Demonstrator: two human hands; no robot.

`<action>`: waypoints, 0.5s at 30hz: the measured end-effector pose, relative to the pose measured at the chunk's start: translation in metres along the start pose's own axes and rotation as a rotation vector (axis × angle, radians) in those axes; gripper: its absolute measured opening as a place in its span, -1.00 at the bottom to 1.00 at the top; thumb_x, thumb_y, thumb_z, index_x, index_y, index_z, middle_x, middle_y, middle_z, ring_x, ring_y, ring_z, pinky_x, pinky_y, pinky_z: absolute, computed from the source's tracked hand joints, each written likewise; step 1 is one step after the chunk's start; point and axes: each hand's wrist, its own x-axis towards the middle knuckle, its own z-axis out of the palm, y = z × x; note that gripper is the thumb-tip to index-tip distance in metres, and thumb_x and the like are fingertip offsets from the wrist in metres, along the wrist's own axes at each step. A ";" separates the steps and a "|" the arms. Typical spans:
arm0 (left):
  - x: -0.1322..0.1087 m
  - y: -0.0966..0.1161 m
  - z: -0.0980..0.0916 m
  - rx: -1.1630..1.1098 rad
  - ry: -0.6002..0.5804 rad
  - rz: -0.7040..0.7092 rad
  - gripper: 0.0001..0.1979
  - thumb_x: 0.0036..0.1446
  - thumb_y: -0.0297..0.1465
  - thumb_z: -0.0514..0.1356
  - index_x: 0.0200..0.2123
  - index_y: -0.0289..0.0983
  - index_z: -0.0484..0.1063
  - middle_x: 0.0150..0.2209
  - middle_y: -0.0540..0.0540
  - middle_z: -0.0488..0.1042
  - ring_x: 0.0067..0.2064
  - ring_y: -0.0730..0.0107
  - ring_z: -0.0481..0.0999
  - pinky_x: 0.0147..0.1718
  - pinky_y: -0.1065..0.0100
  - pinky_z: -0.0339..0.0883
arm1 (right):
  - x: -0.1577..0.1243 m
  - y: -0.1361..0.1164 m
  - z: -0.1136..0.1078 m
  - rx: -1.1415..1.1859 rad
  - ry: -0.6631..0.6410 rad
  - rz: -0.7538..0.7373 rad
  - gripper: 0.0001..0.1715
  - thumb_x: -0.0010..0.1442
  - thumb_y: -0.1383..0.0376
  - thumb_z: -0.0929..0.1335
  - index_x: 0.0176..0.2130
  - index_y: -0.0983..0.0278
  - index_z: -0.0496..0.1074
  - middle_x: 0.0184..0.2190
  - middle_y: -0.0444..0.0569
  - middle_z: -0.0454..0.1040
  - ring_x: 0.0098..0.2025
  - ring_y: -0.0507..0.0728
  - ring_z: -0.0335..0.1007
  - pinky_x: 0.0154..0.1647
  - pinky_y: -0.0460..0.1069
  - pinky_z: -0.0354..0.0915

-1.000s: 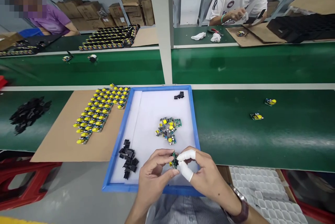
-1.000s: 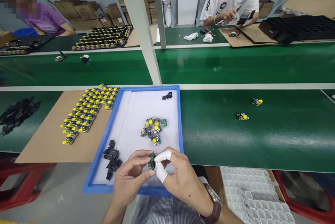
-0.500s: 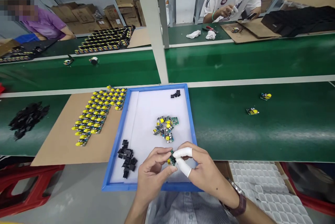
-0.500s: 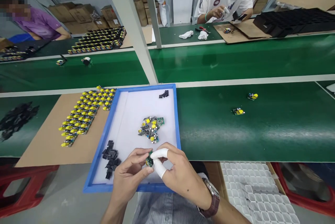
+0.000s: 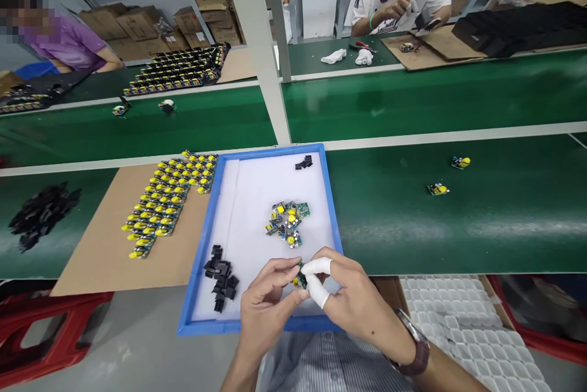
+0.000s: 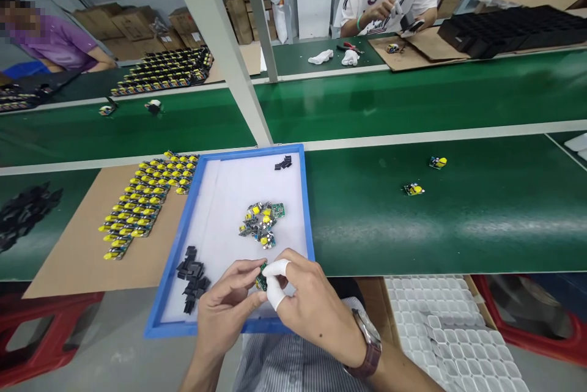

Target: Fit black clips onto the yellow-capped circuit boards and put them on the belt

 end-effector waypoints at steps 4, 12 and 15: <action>0.002 -0.001 0.003 -0.018 0.008 -0.029 -0.62 -0.01 -0.55 0.45 -0.11 -0.11 0.67 -0.07 -0.21 0.61 -0.05 0.13 0.62 -0.10 0.16 0.54 | 0.001 0.001 0.000 0.002 -0.012 -0.050 -0.67 0.26 0.51 0.31 -0.09 0.19 0.53 -0.27 -0.04 0.46 -0.27 0.11 0.39 -0.23 -0.01 0.33; 0.002 -0.004 0.004 0.017 -0.006 -0.044 -0.63 -0.01 -0.53 0.45 -0.10 -0.10 0.67 -0.07 -0.19 0.61 -0.05 0.15 0.62 -0.08 0.20 0.53 | 0.003 0.014 0.004 0.090 0.021 -0.015 -0.68 0.23 0.50 0.34 -0.12 0.19 0.57 -0.33 -0.08 0.45 -0.32 0.09 0.39 -0.28 -0.03 0.33; 0.003 -0.007 0.004 0.070 -0.011 -0.015 -0.64 0.03 -0.50 0.43 -0.07 -0.11 0.65 -0.08 -0.19 0.60 -0.06 0.16 0.62 -0.11 0.22 0.54 | 0.003 0.019 0.007 0.144 0.082 0.008 -0.74 0.22 0.46 0.36 -0.19 0.19 0.61 -0.41 -0.12 0.42 -0.39 0.05 0.37 -0.38 -0.07 0.32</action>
